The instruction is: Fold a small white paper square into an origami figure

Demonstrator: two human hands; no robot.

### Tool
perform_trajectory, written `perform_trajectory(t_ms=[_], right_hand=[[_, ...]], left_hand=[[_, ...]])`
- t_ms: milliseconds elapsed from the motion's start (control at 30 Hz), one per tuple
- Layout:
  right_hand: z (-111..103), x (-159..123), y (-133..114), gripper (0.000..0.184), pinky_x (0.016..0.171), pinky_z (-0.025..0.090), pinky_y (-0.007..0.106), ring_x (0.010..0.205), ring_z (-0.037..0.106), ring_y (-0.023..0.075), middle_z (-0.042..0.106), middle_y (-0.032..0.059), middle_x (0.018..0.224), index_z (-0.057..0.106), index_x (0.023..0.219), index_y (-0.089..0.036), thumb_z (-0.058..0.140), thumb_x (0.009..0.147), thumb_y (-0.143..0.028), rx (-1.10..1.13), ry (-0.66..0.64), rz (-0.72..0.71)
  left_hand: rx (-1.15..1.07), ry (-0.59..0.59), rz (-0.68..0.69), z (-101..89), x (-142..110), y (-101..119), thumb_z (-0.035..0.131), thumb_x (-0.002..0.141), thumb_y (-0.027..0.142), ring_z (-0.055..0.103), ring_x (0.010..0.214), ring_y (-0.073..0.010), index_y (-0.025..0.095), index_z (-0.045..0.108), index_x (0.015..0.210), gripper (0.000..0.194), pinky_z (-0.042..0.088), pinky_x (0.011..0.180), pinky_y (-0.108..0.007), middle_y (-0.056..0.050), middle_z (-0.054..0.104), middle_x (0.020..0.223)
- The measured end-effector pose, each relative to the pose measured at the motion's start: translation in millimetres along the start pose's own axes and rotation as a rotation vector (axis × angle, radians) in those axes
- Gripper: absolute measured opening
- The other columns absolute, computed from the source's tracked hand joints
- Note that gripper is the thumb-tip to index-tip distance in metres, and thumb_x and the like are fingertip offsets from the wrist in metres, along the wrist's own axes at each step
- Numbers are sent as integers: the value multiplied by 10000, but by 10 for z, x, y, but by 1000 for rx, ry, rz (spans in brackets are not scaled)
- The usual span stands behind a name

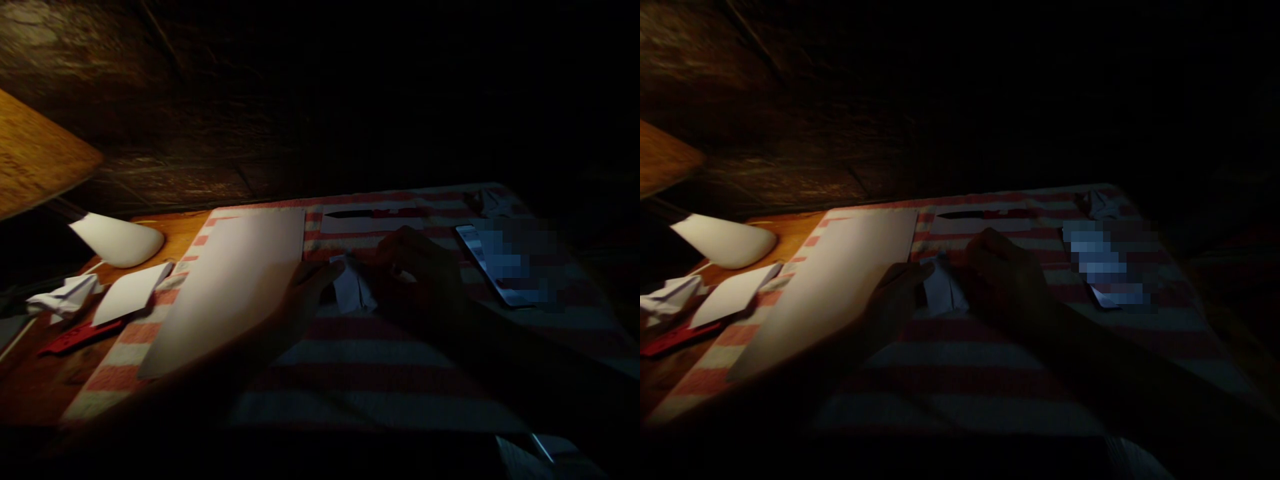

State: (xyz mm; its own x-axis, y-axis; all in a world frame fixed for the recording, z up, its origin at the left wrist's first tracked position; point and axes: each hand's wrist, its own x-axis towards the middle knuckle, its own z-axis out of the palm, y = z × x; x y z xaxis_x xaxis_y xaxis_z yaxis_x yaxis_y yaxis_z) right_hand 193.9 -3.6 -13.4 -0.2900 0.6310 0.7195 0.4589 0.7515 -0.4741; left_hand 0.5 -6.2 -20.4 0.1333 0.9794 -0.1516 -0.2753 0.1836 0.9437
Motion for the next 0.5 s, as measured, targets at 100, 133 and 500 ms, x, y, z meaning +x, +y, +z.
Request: perform_trajectory(t_ms=[100, 133, 500], right_hand=[[-34, -11, 9, 42, 600, 500, 260, 753, 638, 148, 654, 49, 891, 679, 874, -190, 709, 898, -173, 26, -38, -76], [-48, -12, 11, 36, 594, 503, 259, 759, 646, 151, 669, 52, 910, 683, 882, -195, 710, 898, -177, 31, -65, -88], [-102, 9, 40, 100, 701, 574, 292, 861, 704, 180, 726, 78, 1020, 728, 949, -200, 709, 929, -296, 41, -233, -170]], left_hand=[[43, -14, 49, 7, 4, -10, 749, 740, 311, 466, 479, -85, 169, 605, 563, 268, 345, 454, -218, 43, 521, 523], [59, -4, 64, 7, 5, -12, 740, 745, 305, 476, 491, -92, 171, 628, 588, 234, 346, 457, -222, 38, 539, 537], [15, 53, -16, 6, -1, 4, 769, 702, 309, 445, 451, -86, 158, 624, 572, 247, 306, 459, -222, 29, 536, 513]])
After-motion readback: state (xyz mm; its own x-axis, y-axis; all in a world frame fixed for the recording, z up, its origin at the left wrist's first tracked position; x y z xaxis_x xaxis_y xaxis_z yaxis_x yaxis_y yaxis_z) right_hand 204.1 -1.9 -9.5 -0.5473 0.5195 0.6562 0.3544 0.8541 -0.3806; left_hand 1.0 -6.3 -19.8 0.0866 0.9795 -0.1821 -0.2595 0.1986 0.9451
